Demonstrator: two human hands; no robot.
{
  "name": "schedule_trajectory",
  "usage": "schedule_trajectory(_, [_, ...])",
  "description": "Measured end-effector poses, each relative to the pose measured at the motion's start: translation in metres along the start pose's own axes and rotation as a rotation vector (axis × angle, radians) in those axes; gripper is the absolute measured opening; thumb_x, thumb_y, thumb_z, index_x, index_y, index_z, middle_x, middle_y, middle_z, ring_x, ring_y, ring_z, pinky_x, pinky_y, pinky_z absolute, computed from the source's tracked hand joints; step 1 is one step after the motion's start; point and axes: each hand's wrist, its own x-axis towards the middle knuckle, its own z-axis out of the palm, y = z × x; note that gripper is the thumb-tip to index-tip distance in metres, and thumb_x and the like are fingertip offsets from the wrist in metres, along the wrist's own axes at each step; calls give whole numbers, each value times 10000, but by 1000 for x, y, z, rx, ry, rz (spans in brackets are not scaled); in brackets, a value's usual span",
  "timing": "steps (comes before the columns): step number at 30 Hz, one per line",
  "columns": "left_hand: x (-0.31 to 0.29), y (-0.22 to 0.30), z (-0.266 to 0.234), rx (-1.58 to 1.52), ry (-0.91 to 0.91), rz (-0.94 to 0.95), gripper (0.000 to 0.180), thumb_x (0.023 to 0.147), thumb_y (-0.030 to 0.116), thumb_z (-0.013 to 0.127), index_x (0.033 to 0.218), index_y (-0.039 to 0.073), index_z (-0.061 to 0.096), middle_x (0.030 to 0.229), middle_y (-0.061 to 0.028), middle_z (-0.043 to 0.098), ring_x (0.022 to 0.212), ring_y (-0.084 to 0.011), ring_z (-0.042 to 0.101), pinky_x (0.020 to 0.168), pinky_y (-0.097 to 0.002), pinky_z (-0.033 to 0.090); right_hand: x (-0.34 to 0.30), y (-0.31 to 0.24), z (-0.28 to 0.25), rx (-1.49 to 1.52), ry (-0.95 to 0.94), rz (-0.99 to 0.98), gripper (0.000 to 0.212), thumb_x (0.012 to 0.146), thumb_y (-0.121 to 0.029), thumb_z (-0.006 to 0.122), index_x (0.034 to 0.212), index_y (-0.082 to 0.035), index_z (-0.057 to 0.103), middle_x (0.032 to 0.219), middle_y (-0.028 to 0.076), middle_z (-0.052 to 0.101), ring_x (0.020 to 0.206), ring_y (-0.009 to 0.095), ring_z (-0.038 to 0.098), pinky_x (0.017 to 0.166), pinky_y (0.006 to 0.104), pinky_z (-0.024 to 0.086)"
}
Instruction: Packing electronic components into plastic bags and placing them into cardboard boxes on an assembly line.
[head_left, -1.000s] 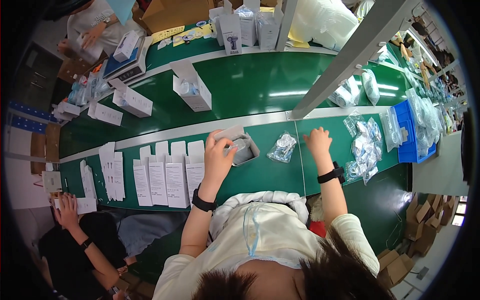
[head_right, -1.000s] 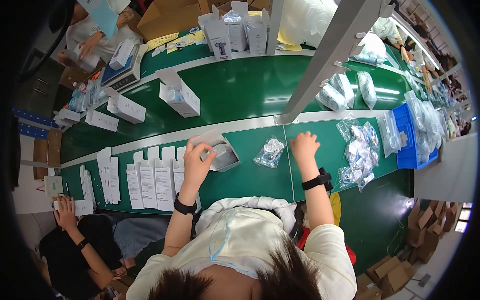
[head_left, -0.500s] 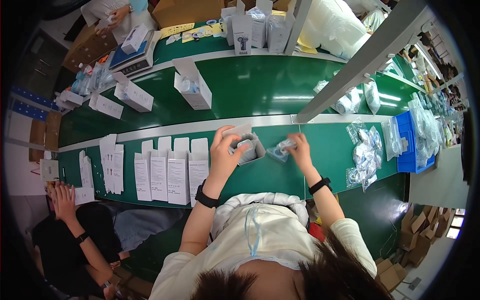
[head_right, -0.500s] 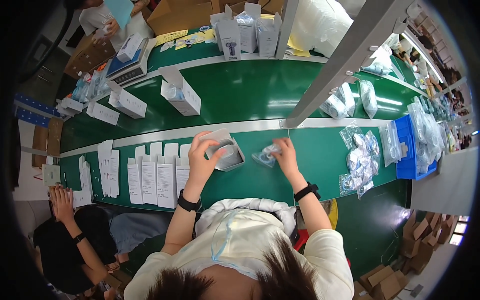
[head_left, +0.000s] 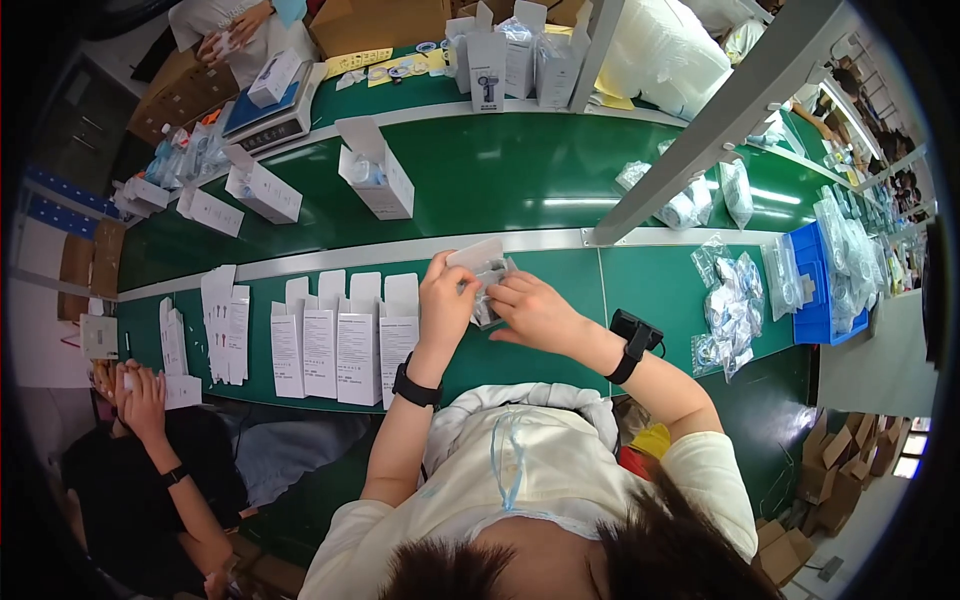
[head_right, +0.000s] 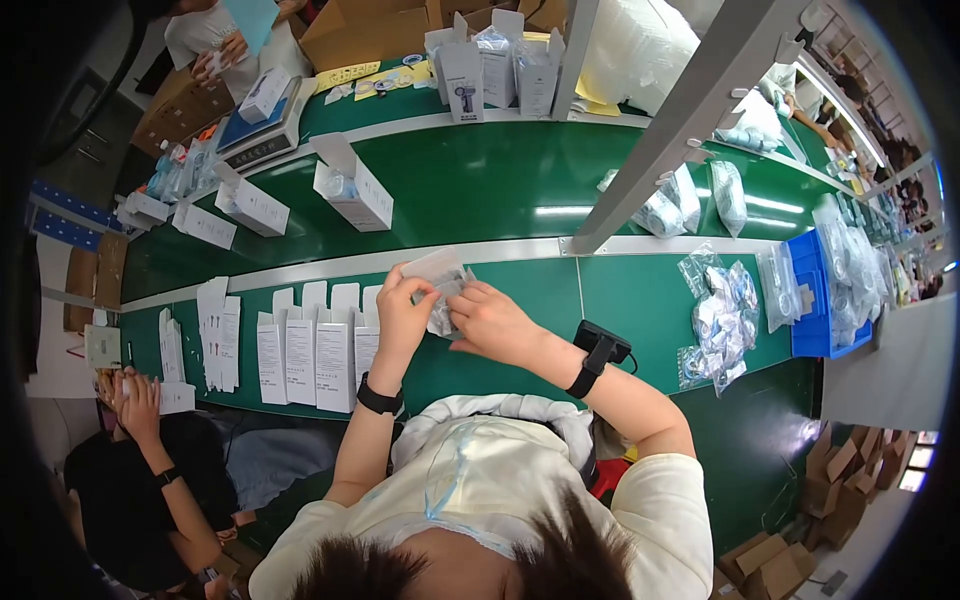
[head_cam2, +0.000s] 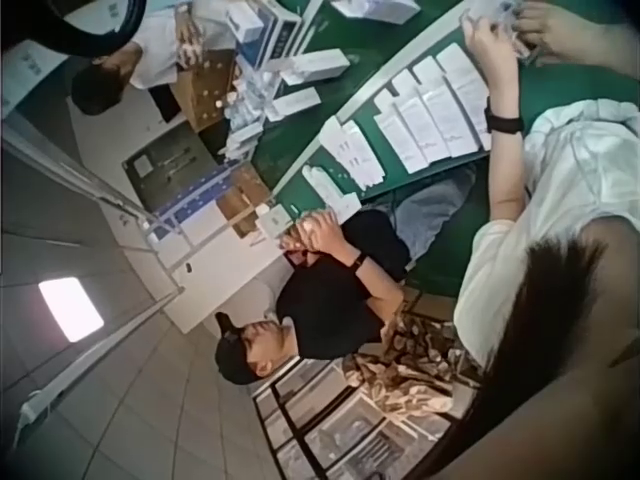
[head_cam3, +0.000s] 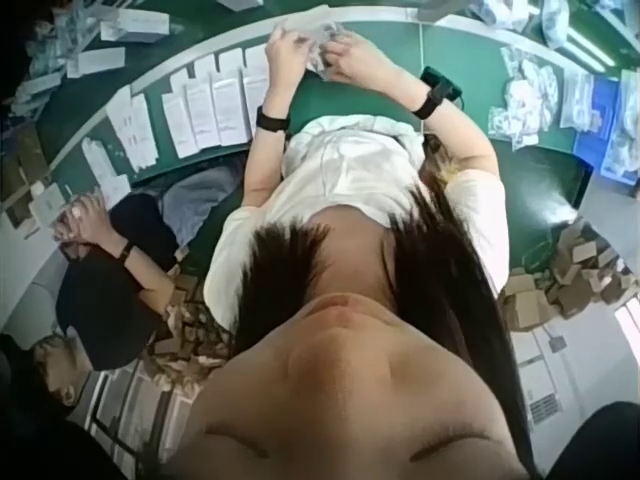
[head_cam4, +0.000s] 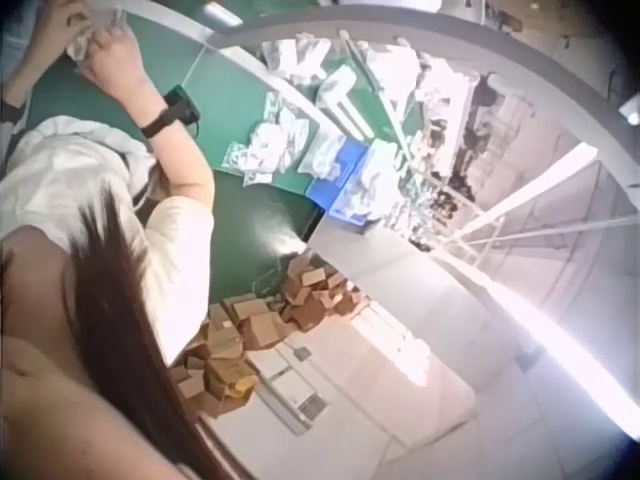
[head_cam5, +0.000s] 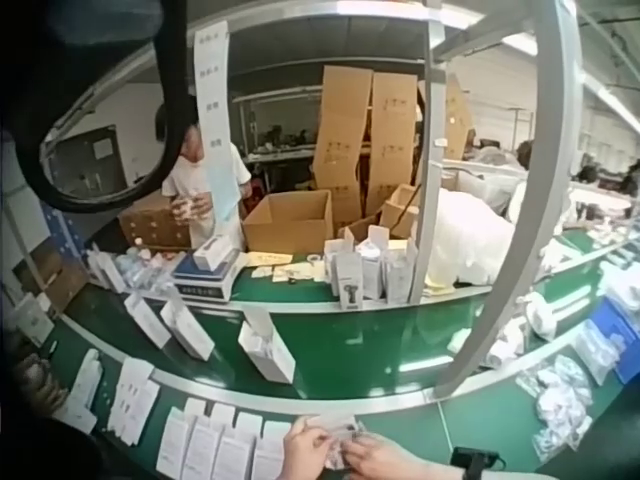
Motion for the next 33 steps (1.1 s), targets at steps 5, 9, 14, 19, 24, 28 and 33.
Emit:
schedule_trajectory(5, [8,-6,-6,51,15,-22,117,612,-4,685,673,26,589,760,-65,521,599,-197,506,499,-293,365,-16,4,9,-73,9,11,423,628,-253,703,976,-44,584,1102,75,537,1066,221,461,1027,482,233])
schedule_trajectory(9, [3,0,-7,-79,-19,-112,127,630,-2,674,724,24,593,843,-83,542,734,-202,545,599,-267,409,-29,11,13,-91,234,13,562,630,-269,718,1109,-47,524,1207,102,478,1137,243,418,1044,482,206])
schedule_trajectory(14, [-14,-51,-34,-137,76,-163,211,654,27,670,855,32,607,1248,-156,399,1176,-313,372,963,-350,328,-38,48,50,486,541,368,766,603,-287,758,1247,-60,411,1298,144,397,1193,279,369,1043,445,215])
schedule_trajectory(19, [-48,-86,-61,644,-421,-154,295,609,251,735,802,52,634,1231,-133,407,1273,-347,204,999,-594,38,-20,76,86,867,155,386,853,585,-296,771,1281,-32,355,1289,165,381,1162,301,394,976,391,325])
schedule_trajectory(24, [-43,-86,-52,627,-484,-57,323,587,327,739,662,47,598,1191,-118,437,1243,-341,254,947,-656,-1,35,153,75,951,626,567,776,574,-254,769,1217,-21,403,1158,145,458,1059,263,478,885,330,407])
schedule_trajectory(28, [-25,-72,-22,495,-398,-135,355,582,345,745,592,40,564,1149,-80,467,1210,-328,296,963,-640,50,65,217,59,729,769,647,782,606,-247,750,1248,-7,372,1184,154,436,1087,282,453,908,342,387])
schedule_trajectory(33, [16,-44,43,328,-301,31,351,597,274,757,694,27,528,1209,-145,404,1161,-344,333,961,-481,238,36,214,72,422,803,690,789,694,-236,702,1319,4,285,1290,152,385,1132,291,432,949,343,352])
